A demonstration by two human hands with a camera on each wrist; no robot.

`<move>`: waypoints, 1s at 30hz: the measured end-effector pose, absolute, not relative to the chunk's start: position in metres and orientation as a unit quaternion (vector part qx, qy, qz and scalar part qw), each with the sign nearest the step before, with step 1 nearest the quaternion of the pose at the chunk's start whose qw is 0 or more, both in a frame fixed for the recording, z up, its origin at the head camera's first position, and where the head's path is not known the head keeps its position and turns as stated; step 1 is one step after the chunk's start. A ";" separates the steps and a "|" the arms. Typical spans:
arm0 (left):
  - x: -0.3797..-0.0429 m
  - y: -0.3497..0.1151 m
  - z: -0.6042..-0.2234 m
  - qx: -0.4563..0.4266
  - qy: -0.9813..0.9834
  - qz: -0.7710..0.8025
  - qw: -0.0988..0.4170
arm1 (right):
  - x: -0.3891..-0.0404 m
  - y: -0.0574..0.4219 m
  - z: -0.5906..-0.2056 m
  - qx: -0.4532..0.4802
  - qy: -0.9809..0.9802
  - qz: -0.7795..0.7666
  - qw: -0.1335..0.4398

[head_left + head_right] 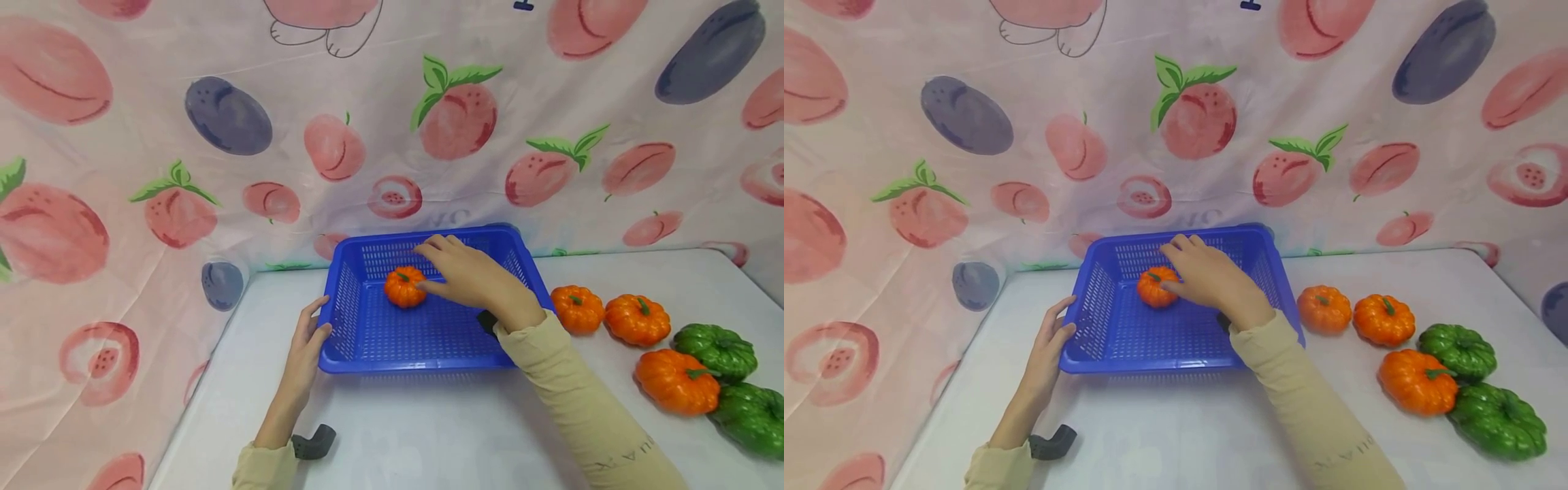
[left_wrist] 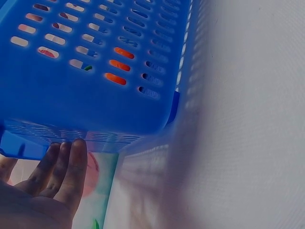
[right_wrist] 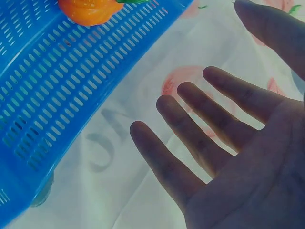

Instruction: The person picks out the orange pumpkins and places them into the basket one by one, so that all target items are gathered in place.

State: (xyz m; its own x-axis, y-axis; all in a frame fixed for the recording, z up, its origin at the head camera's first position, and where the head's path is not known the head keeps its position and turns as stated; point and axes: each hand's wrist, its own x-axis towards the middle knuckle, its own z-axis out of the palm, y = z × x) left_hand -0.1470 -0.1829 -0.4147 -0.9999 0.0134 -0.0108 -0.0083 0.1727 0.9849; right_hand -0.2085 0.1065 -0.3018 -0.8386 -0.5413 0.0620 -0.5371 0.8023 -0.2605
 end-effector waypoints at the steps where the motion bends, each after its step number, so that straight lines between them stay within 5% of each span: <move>1: -0.147 -0.183 -0.415 0.002 0.765 0.644 0.008 | -0.207 0.108 -0.301 -0.285 0.949 -0.134 0.005; 30: -0.147 -0.184 -0.416 0.003 0.764 0.646 0.004 | -0.181 0.150 -0.306 -0.268 0.953 -0.132 -0.043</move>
State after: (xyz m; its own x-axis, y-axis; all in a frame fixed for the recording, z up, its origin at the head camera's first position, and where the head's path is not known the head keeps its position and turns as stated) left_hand -0.1465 -0.1837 -0.4155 -1.0000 0.0094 -0.0019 -0.0003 0.1664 0.9861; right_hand -0.1813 0.1498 -0.3063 -0.8530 -0.4989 0.1534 -0.5218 0.8217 -0.2291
